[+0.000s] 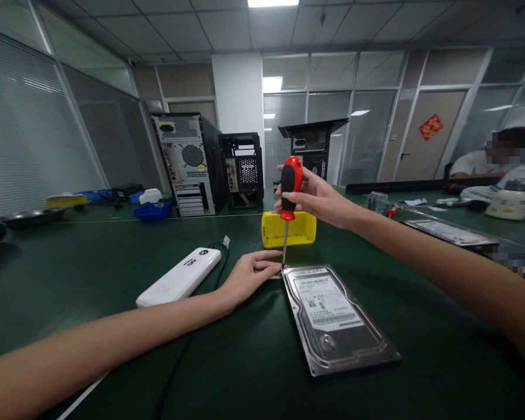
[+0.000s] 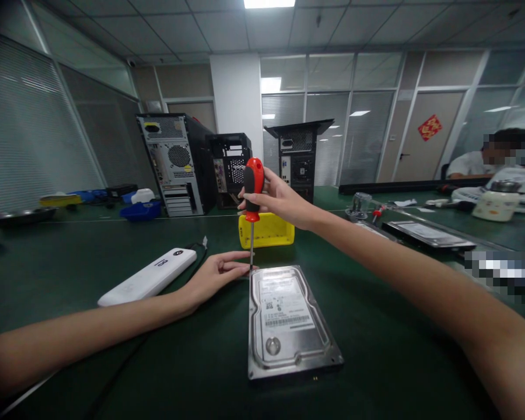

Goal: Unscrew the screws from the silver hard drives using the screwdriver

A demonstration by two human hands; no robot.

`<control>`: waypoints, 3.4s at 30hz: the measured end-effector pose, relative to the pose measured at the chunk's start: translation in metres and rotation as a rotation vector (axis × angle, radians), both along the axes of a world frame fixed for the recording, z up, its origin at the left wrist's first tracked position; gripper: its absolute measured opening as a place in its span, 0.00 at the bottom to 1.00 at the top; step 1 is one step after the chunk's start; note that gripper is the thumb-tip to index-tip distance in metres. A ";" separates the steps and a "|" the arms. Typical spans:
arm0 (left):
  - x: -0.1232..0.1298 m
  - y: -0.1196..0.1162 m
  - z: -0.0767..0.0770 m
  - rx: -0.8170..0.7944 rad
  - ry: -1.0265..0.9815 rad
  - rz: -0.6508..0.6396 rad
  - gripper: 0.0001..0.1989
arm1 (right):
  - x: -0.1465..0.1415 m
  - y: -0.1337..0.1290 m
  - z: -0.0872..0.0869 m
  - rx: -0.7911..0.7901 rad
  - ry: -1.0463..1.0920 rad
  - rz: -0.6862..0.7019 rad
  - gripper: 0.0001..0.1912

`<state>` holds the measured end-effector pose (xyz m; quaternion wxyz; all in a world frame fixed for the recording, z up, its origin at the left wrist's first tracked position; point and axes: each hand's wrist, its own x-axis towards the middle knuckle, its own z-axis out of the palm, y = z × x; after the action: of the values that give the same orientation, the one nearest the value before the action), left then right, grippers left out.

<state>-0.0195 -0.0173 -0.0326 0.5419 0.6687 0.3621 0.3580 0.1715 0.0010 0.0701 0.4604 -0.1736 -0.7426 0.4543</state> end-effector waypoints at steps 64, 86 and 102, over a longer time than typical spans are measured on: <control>-0.002 -0.004 0.003 0.046 0.027 -0.046 0.23 | -0.005 0.001 -0.003 0.116 0.000 -0.100 0.27; 0.001 -0.006 0.007 0.028 0.050 -0.021 0.21 | -0.002 0.004 -0.006 0.139 0.003 -0.063 0.27; -0.001 0.001 -0.001 0.024 0.040 -0.055 0.23 | -0.010 0.009 -0.010 0.210 0.084 -0.186 0.23</control>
<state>-0.0207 -0.0159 -0.0334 0.5360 0.6920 0.3501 0.3337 0.1619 0.0099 0.0605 0.5470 -0.1733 -0.7468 0.3362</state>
